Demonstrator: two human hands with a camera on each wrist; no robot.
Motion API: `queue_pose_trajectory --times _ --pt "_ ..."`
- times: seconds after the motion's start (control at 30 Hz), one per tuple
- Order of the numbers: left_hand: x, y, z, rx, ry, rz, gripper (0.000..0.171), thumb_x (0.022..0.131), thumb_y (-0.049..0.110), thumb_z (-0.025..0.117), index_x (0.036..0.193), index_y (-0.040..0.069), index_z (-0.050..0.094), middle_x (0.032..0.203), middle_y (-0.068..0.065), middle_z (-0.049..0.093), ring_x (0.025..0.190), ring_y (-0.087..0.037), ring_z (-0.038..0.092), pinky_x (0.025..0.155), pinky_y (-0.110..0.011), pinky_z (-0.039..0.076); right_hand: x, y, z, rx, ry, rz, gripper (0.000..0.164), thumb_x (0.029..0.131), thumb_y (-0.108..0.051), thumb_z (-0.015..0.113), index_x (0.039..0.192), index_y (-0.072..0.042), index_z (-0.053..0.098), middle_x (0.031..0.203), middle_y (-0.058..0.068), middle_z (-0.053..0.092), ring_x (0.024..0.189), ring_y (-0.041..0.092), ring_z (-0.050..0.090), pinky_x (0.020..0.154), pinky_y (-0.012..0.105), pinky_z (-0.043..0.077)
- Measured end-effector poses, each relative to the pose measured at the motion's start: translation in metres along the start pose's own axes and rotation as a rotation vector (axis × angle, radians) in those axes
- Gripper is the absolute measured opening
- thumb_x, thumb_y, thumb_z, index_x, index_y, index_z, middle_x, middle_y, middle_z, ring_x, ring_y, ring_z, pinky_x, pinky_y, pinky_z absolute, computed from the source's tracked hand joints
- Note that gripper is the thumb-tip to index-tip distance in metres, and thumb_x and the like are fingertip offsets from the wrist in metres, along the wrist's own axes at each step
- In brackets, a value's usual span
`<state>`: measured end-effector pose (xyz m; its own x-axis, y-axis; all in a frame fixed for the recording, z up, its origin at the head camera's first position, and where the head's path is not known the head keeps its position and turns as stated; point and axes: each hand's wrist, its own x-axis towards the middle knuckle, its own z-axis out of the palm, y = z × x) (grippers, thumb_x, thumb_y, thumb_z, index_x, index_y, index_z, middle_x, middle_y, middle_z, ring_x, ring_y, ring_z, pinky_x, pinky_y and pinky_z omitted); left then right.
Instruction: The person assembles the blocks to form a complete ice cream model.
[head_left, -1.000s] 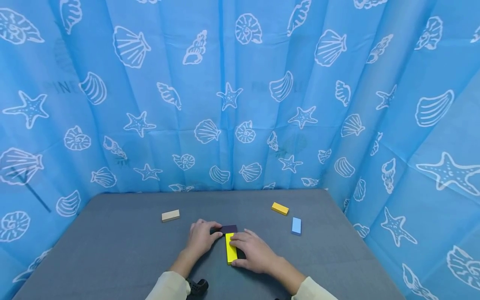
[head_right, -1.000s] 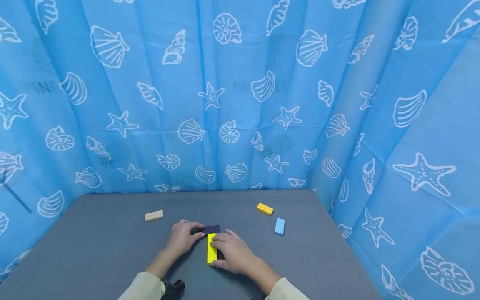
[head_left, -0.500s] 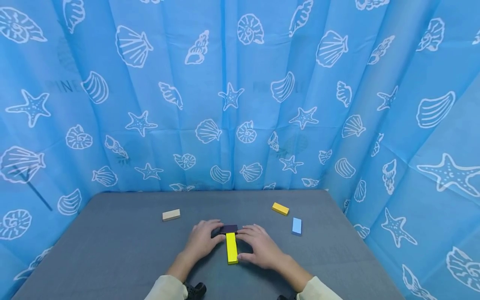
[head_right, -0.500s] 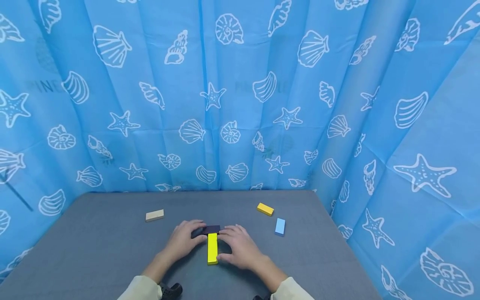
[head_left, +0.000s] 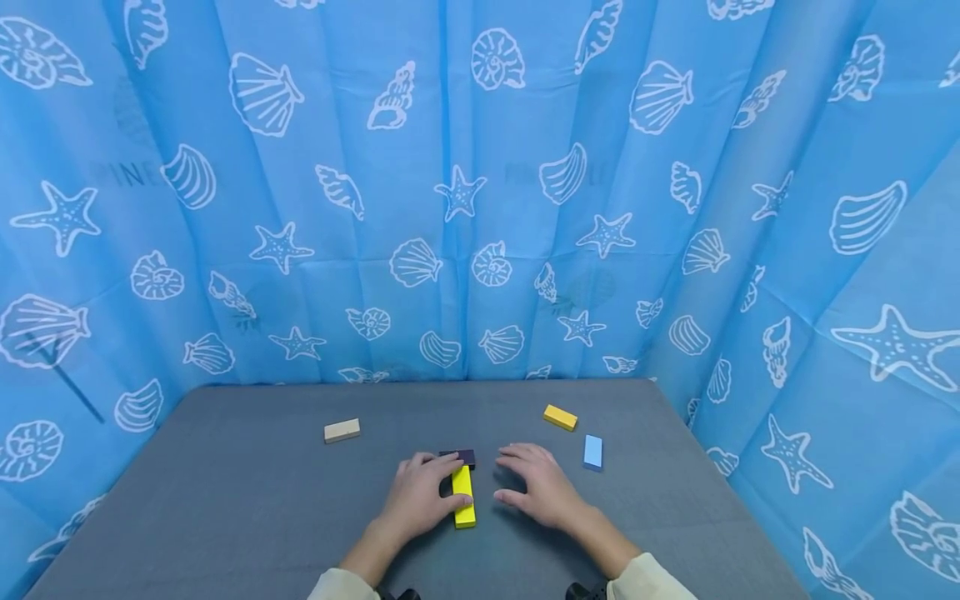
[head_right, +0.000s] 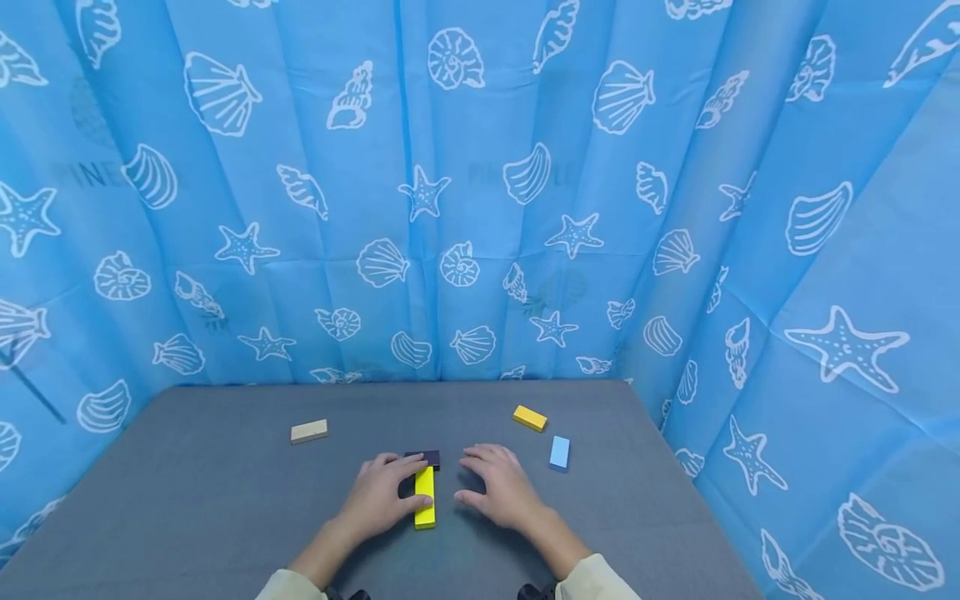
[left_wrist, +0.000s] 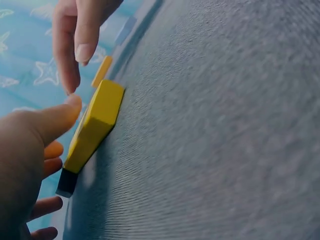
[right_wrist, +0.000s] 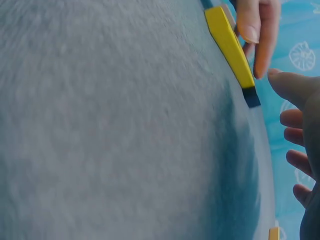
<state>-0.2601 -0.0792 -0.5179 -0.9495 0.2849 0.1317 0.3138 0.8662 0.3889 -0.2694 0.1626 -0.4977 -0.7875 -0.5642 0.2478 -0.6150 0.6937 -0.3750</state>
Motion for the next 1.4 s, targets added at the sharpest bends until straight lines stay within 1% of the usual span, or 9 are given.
queue_pose_trajectory --times 0.37,0.57,0.7,0.83,0.97,1.1,1.23,1.4 --pt "-0.002 0.002 0.002 -0.038 -0.033 -0.007 0.058 0.082 0.055 0.07 0.132 0.026 0.063 0.14 0.008 0.053 0.122 -0.027 0.047 0.098 -0.054 0.036 -0.006 0.019 -0.003 0.019 0.084 0.068 0.045 0.087 -0.033 0.074 0.123 -0.008 0.066 0.133 0.008 0.058 0.127 0.029 0.047 0.104 0.057 0.031" --pt "-0.004 0.001 0.003 -0.05 -0.021 0.01 0.055 0.083 0.052 0.071 0.131 0.026 0.063 0.14 0.007 0.053 0.123 -0.028 0.047 0.098 -0.054 0.036 -0.008 0.032 -0.002 0.022 0.142 0.083 0.043 0.086 -0.029 0.075 0.122 -0.006 0.067 0.132 0.01 0.059 0.125 0.03 0.049 0.103 0.058 0.032" --pt "-0.005 -0.002 0.004 -0.077 -0.021 0.029 0.054 0.084 0.053 0.069 0.131 0.027 0.063 0.14 0.008 0.053 0.123 -0.027 0.047 0.097 -0.054 0.037 -0.009 0.041 -0.005 0.002 0.157 0.1 0.043 0.086 -0.028 0.075 0.121 -0.005 0.067 0.131 0.011 0.059 0.125 0.031 0.049 0.103 0.058 0.033" --pt "-0.007 -0.005 0.004 -0.104 -0.024 0.042 0.055 0.083 0.055 0.069 0.131 0.028 0.063 0.141 0.008 0.052 0.123 -0.027 0.047 0.096 -0.053 0.037 -0.007 0.052 -0.01 -0.035 0.16 0.135 0.042 0.086 -0.028 0.075 0.12 -0.004 0.068 0.131 0.012 0.06 0.125 0.033 0.049 0.103 0.058 0.033" --pt "-0.01 -0.006 0.002 -0.089 -0.028 0.065 0.056 0.083 0.056 0.069 0.131 0.028 0.063 0.142 0.008 0.051 0.122 -0.026 0.047 0.096 -0.053 0.037 -0.002 0.064 -0.017 -0.096 0.165 0.186 0.043 0.085 -0.029 0.076 0.119 -0.004 0.068 0.13 0.013 0.06 0.124 0.034 0.049 0.103 0.058 0.033" --pt "-0.012 -0.006 0.001 -0.074 -0.034 0.083 0.053 0.083 0.053 0.07 0.129 0.028 0.065 0.141 0.008 0.052 0.121 -0.026 0.048 0.096 -0.053 0.037 0.002 0.076 -0.021 -0.158 0.177 0.235 0.045 0.085 -0.029 0.075 0.12 -0.002 0.067 0.129 0.015 0.06 0.123 0.037 0.049 0.101 0.059 0.034" --pt "-0.012 -0.006 0.0 -0.082 -0.045 0.078 0.051 0.083 0.052 0.07 0.128 0.028 0.065 0.14 0.007 0.053 0.12 -0.026 0.048 0.096 -0.053 0.037 0.006 0.087 -0.024 -0.176 0.193 0.297 0.044 0.086 -0.027 0.074 0.12 0.0 0.066 0.128 0.019 0.06 0.122 0.04 0.049 0.099 0.06 0.035" --pt "-0.011 -0.006 0.0 -0.078 -0.049 0.069 0.051 0.083 0.054 0.07 0.128 0.03 0.066 0.14 0.008 0.054 0.12 -0.025 0.048 0.096 -0.052 0.038 0.012 0.102 -0.025 -0.182 0.218 0.393 0.038 0.091 -0.023 0.069 0.121 0.0 0.066 0.126 0.02 0.061 0.12 0.04 0.051 0.096 0.06 0.037"
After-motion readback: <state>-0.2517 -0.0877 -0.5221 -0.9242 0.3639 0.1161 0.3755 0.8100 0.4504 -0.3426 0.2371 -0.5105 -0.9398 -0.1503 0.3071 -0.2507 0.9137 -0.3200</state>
